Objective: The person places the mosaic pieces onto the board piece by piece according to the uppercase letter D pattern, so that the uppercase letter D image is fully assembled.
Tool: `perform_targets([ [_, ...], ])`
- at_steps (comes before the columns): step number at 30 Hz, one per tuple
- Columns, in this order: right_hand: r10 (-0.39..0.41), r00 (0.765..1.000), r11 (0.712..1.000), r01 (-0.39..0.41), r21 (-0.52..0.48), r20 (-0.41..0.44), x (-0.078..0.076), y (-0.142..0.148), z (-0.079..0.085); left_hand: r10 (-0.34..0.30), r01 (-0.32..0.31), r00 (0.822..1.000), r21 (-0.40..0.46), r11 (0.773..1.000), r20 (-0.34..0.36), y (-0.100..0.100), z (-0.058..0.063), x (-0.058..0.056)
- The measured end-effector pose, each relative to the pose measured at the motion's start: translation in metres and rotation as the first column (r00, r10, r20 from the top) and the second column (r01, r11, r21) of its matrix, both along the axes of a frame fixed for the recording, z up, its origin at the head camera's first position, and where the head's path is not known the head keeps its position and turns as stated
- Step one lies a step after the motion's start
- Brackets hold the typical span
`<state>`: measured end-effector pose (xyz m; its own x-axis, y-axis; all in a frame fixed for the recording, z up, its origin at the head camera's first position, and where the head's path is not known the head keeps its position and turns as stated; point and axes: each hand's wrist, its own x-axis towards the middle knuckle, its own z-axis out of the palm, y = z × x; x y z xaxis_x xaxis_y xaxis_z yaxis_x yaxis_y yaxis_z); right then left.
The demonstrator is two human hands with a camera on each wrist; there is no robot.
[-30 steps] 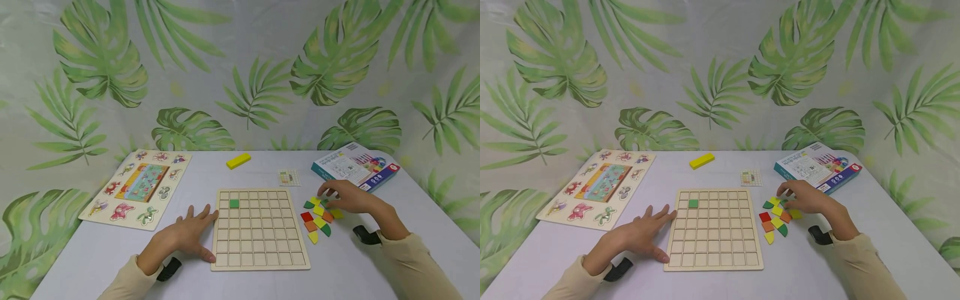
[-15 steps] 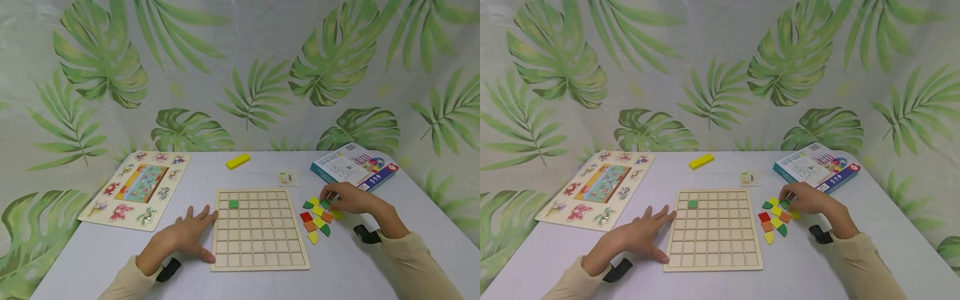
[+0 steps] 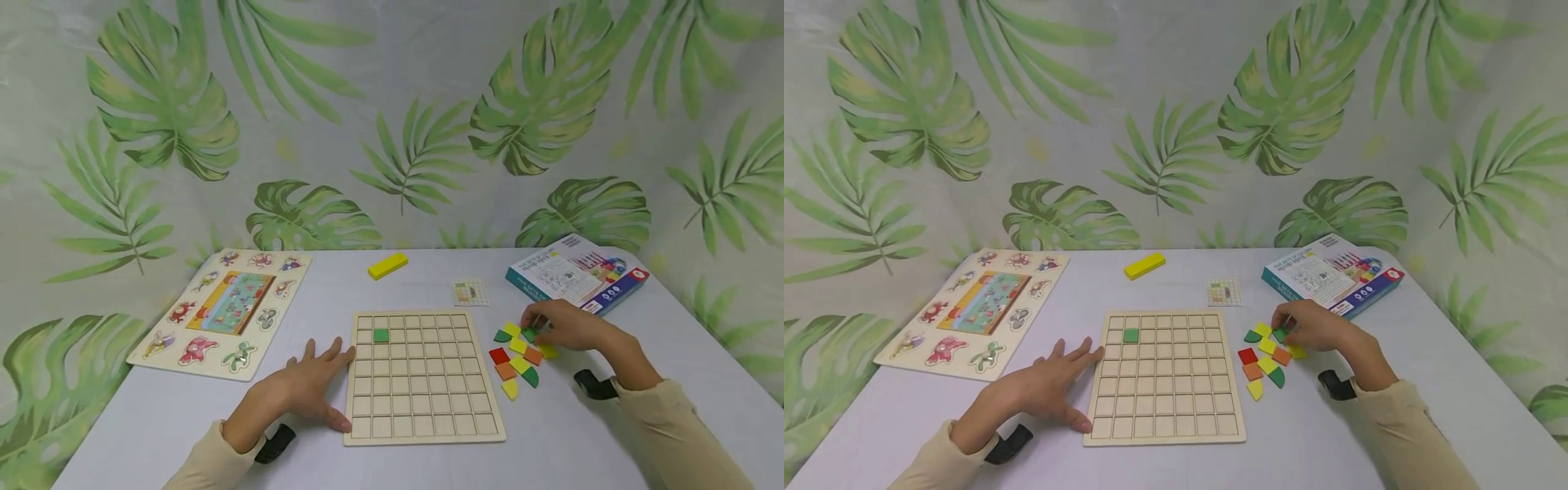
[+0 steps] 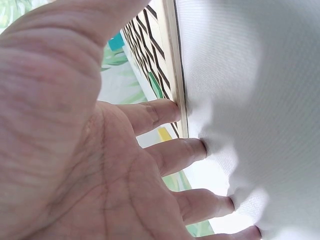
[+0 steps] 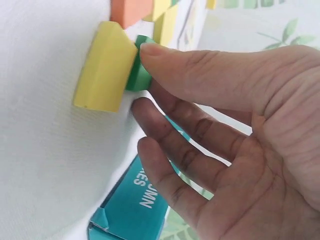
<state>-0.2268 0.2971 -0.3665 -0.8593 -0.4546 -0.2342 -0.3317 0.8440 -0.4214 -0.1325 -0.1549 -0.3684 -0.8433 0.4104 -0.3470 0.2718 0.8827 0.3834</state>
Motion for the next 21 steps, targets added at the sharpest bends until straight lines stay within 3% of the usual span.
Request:
perform_targets([
  [9, -0.008, 0.999, 1.0, 0.008, 0.007, -0.035, -0.0008, 0.0012, -0.0053, -0.005, 0.005, 1.0, -0.009, 1.0, -0.003, 0.0017, -0.001, -0.0005],
  [21, 0.025, 0.997, 1.0, -0.025, 0.003, -0.071, -0.0015, -0.0002, 0.0007, -0.009, 0.009, 1.0, -0.013, 1.0, -0.01, 0.0005, -0.0006, 0.0],
])
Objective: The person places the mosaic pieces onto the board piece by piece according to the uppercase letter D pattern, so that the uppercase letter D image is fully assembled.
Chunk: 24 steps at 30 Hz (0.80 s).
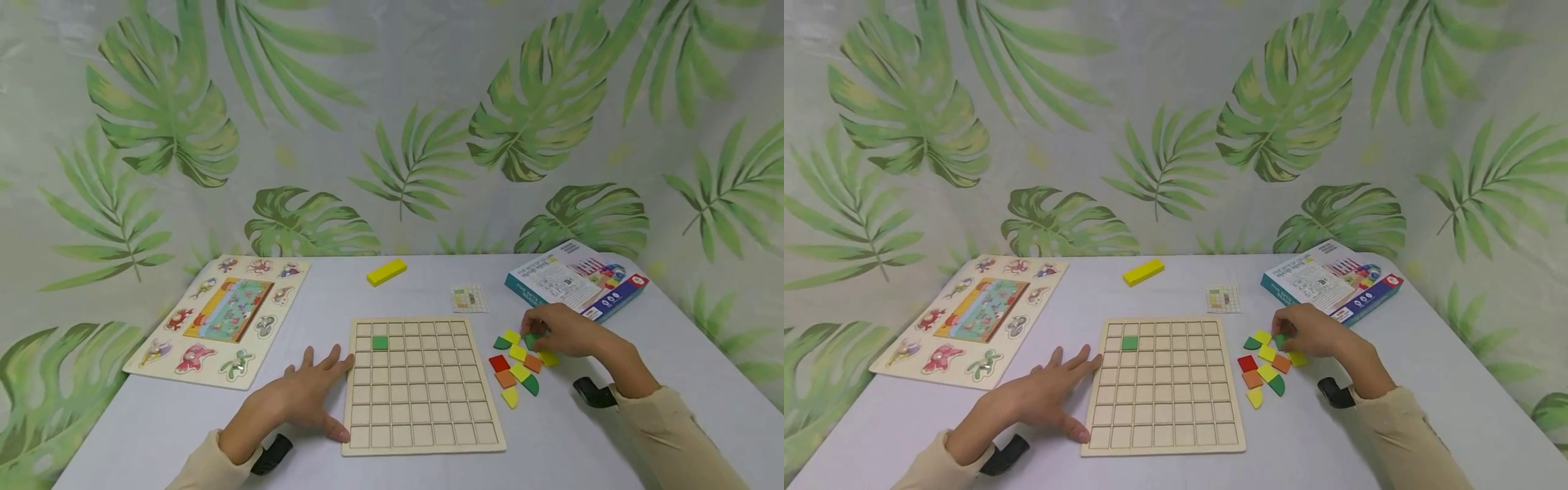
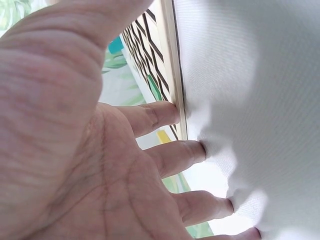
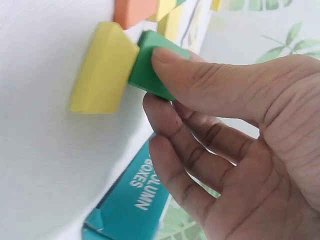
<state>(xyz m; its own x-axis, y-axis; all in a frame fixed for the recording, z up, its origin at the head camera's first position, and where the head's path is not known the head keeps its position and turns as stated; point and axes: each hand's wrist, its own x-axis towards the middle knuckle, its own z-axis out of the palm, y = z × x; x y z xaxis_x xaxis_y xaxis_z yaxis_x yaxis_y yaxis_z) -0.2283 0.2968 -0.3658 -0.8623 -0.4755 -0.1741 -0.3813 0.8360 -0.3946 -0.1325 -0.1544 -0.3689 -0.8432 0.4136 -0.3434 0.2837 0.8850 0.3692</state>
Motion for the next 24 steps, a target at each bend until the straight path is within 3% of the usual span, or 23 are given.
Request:
perform_targets([
  [13, 0.113, 0.989, 0.992, -0.117, -0.037, -0.095, -0.007, -0.034, 0.024, -0.025, 0.025, 0.998, 0.008, 1.0, -0.051, -0.006, 0.002, -0.008],
  [24, 0.239, 0.966, 0.95, -0.253, -0.18, -0.099, -0.015, -0.09, 0.017, 0.011, -0.008, 0.997, 0.036, 0.999, -0.077, -0.004, -0.002, -0.007],
])
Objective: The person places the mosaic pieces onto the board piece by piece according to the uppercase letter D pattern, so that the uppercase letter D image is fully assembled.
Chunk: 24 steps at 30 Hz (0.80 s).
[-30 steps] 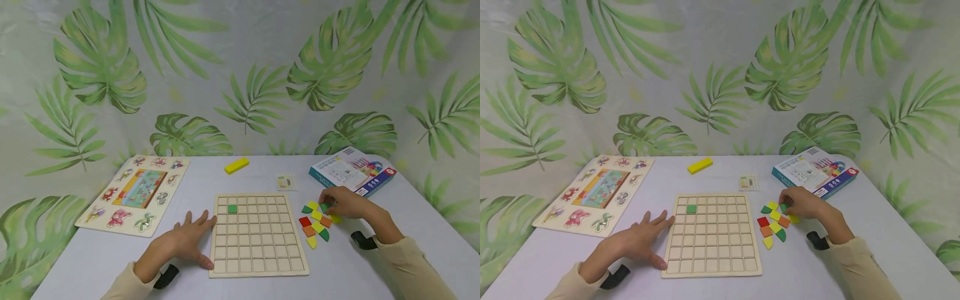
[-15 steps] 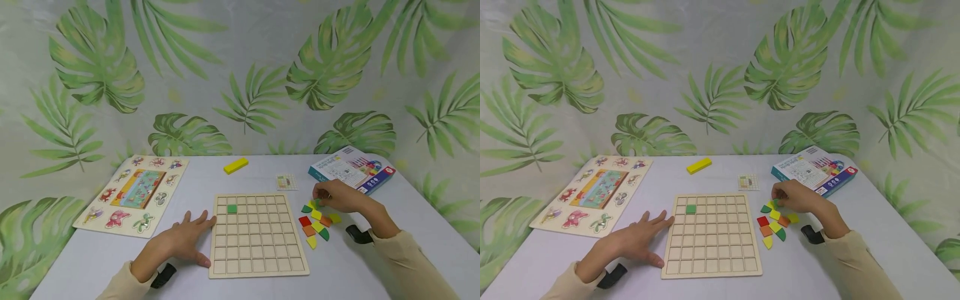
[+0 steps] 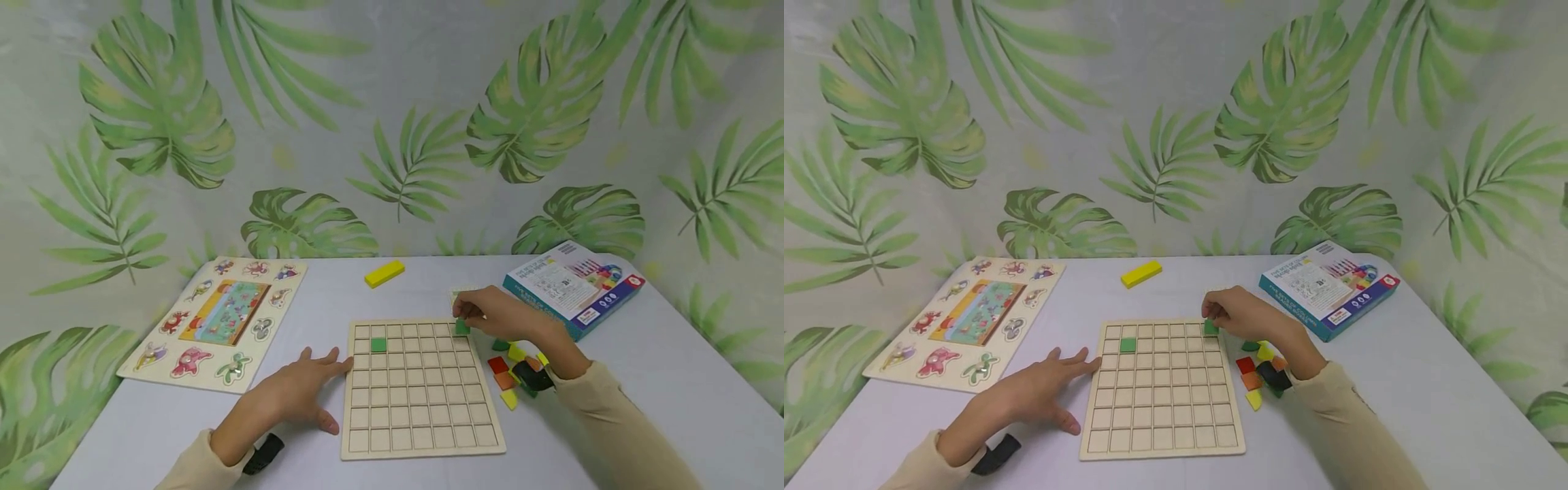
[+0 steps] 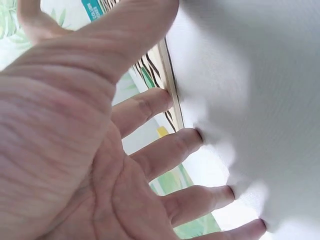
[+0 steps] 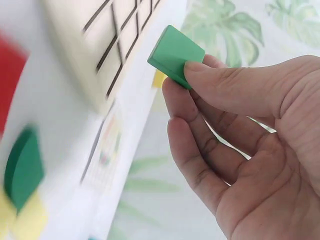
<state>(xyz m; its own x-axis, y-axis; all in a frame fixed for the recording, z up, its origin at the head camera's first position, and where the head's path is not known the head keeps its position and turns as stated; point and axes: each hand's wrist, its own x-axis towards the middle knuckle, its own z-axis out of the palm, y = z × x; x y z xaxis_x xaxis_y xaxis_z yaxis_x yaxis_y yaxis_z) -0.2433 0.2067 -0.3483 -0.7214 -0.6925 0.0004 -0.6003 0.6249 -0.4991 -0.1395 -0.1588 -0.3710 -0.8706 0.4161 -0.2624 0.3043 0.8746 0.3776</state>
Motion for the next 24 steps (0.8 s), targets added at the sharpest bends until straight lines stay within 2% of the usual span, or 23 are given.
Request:
perform_targets([
  [10, 0.091, 0.996, 0.995, -0.09, -0.045, 0.021, -0.008, -0.05, -0.004, 0.022, -0.023, 0.998, -0.023, 0.999, -0.055, 0.003, -0.001, 0.003],
  [17, 0.152, 0.988, 0.986, -0.149, -0.078, 0.03, -0.013, -0.071, -0.009, 0.026, -0.028, 0.998, -0.03, 0.999, -0.049, 0.005, -0.001, 0.003],
  [24, 0.148, 0.988, 0.988, -0.145, -0.05, 0.048, -0.017, -0.089, -0.013, 0.032, -0.034, 0.998, -0.036, 0.999, -0.051, 0.004, 0.0, 0.003],
])
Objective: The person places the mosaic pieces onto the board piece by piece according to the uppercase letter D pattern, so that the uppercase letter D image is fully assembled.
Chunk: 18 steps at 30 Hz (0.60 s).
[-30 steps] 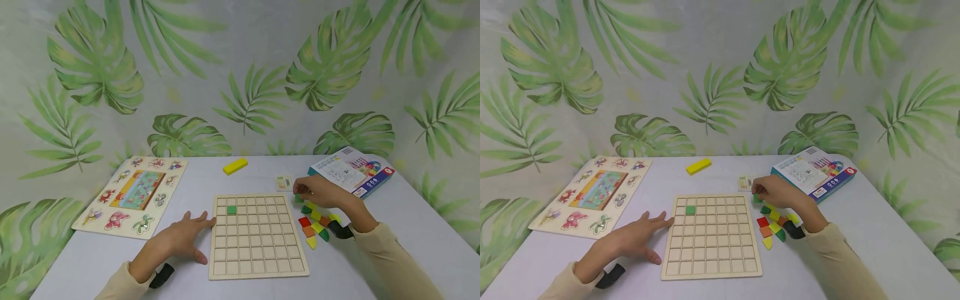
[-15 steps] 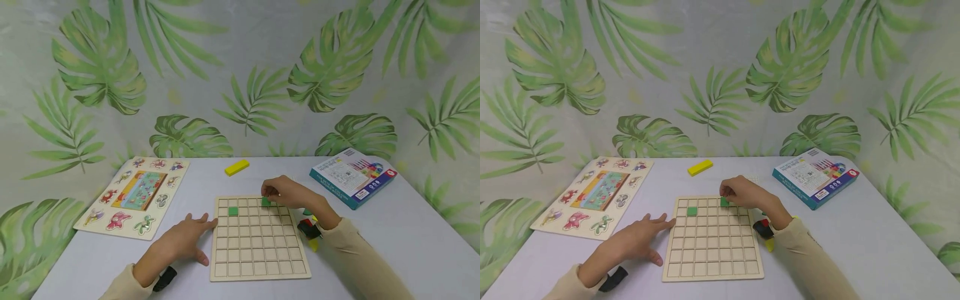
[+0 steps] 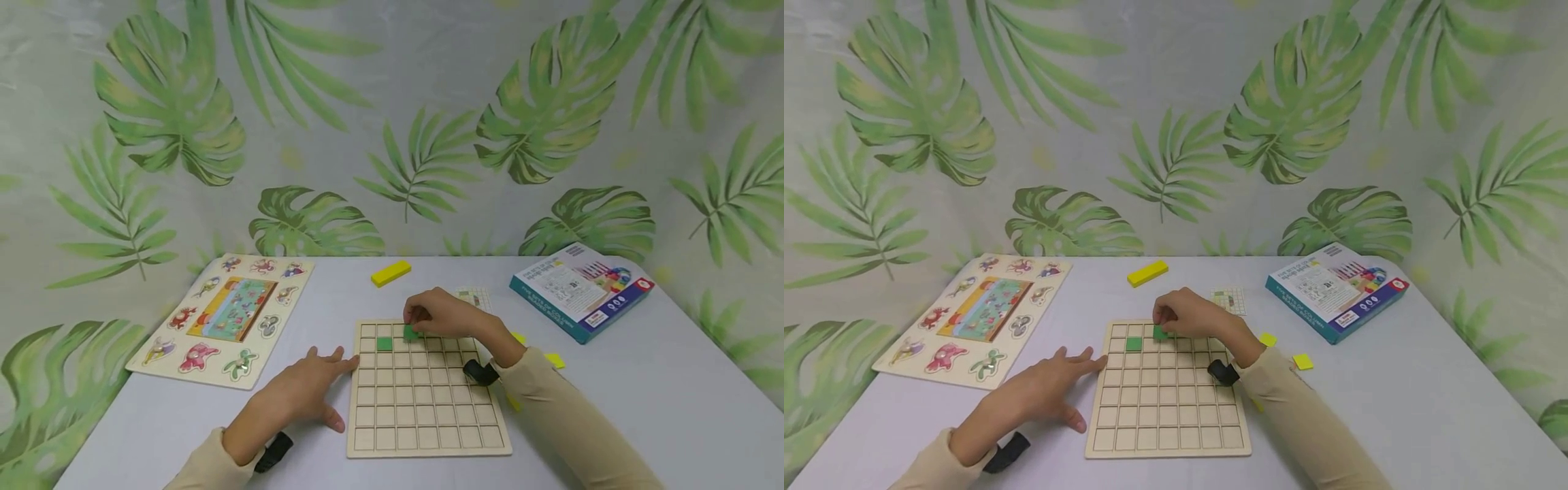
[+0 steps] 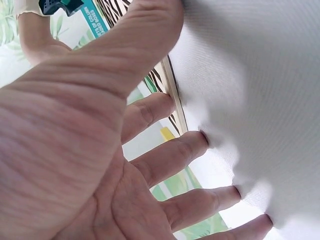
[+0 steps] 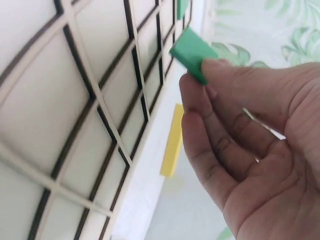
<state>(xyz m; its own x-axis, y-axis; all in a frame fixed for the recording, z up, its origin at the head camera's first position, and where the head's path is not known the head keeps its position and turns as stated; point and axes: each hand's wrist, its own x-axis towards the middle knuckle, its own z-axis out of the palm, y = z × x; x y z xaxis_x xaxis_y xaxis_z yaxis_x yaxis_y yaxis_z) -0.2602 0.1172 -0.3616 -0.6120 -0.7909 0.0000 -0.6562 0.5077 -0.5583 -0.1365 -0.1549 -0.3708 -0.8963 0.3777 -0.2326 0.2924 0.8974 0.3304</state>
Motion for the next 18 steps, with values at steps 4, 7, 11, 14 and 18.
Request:
perform_targets([
  [4, 0.007, 1.0, 1.0, -0.007, 0.014, -0.001, 0.001, -0.007, -0.003, 0.0, 0.0, 1.0, -0.001, 1.0, 0.004, 0.0, 0.0, 0.0],
  [7, 0.01, 1.0, 1.0, -0.01, 0.028, -0.011, 0.002, -0.01, -0.005, -0.002, 0.002, 1.0, -0.001, 1.0, 0.007, 0.0, 0.0, 0.0],
  [11, -0.007, 1.0, 0.999, 0.008, 0.052, -0.02, 0.004, -0.014, -0.007, -0.006, 0.006, 1.0, -0.005, 1.0, 0.014, 0.0, -0.001, 0.001],
  [14, -0.019, 0.999, 0.998, 0.021, 0.054, -0.034, 0.005, -0.017, -0.006, -0.011, 0.011, 1.0, -0.009, 1.0, 0.004, -0.001, -0.002, -0.001],
  [18, -0.04, 0.998, 0.998, 0.042, 0.056, -0.037, 0.008, -0.02, -0.007, -0.011, 0.011, 1.0, 0.001, 1.0, 0.011, -0.001, -0.002, -0.002],
])
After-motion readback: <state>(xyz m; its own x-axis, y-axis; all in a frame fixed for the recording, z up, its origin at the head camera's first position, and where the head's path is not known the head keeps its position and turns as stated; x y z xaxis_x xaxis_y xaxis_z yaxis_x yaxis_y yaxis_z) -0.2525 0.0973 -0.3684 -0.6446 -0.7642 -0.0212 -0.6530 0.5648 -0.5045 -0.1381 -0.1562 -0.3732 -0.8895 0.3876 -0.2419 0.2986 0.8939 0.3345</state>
